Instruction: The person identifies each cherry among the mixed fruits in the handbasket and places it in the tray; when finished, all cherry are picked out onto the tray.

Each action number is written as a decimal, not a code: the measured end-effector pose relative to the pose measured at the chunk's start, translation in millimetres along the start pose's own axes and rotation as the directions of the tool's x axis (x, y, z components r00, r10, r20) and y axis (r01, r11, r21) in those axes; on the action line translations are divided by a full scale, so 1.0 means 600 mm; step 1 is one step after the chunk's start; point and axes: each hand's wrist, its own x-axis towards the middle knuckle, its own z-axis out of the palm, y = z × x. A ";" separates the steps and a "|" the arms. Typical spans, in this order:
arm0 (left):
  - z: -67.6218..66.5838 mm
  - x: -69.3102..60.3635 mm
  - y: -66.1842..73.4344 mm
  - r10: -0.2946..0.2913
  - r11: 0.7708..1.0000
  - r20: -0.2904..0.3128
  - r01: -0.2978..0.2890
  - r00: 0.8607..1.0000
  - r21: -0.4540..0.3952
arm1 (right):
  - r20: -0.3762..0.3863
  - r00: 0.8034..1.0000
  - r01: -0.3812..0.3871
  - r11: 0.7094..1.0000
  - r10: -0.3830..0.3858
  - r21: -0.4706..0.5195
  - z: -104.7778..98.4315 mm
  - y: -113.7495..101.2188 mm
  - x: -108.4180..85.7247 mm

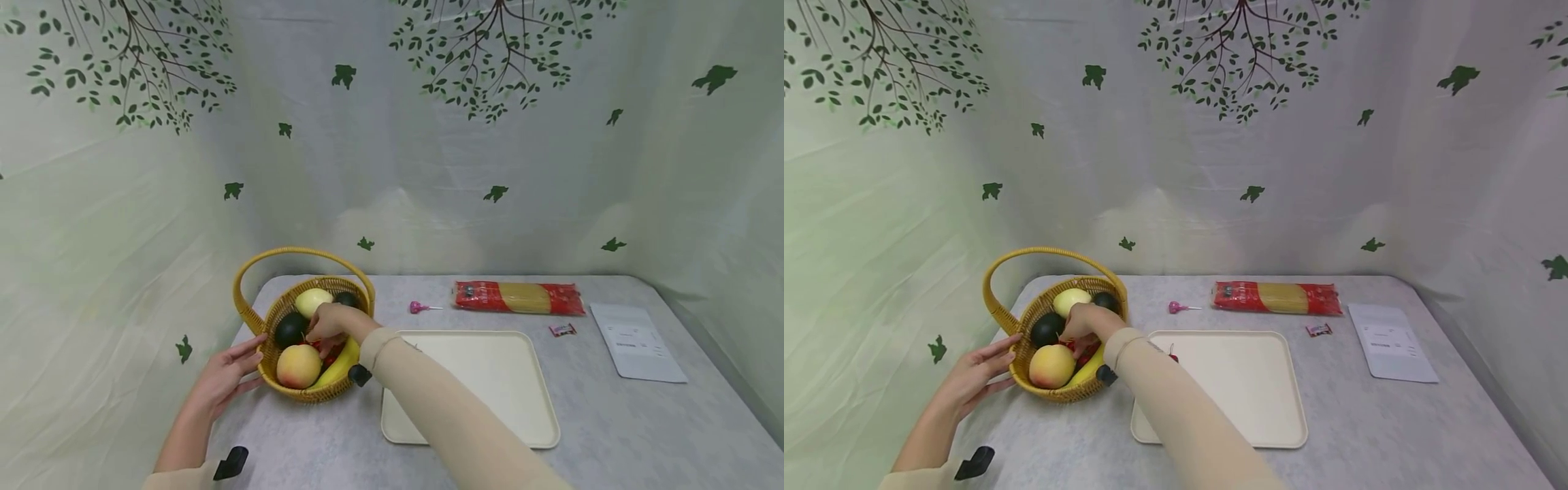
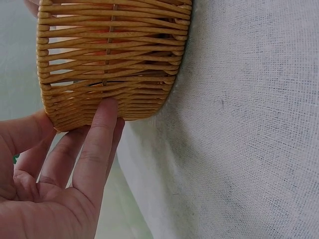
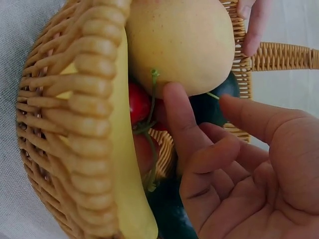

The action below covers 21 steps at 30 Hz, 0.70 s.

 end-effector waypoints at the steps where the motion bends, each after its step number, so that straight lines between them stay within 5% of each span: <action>1: 0.000 0.000 0.000 0.002 1.000 0.003 -0.002 1.000 0.000 | 0.008 1.000 0.003 1.000 -0.003 0.005 0.000 -0.001 0.000; 14: -0.001 0.003 -0.003 0.002 1.000 0.003 -0.002 1.000 -0.005 | -0.031 0.999 -0.027 0.998 0.025 -0.060 0.015 -0.002 0.018; 21: 0.000 0.003 -0.001 -0.007 1.000 -0.011 0.007 1.000 -0.001 | -0.030 0.999 -0.021 0.978 0.015 -0.205 0.019 -0.001 0.027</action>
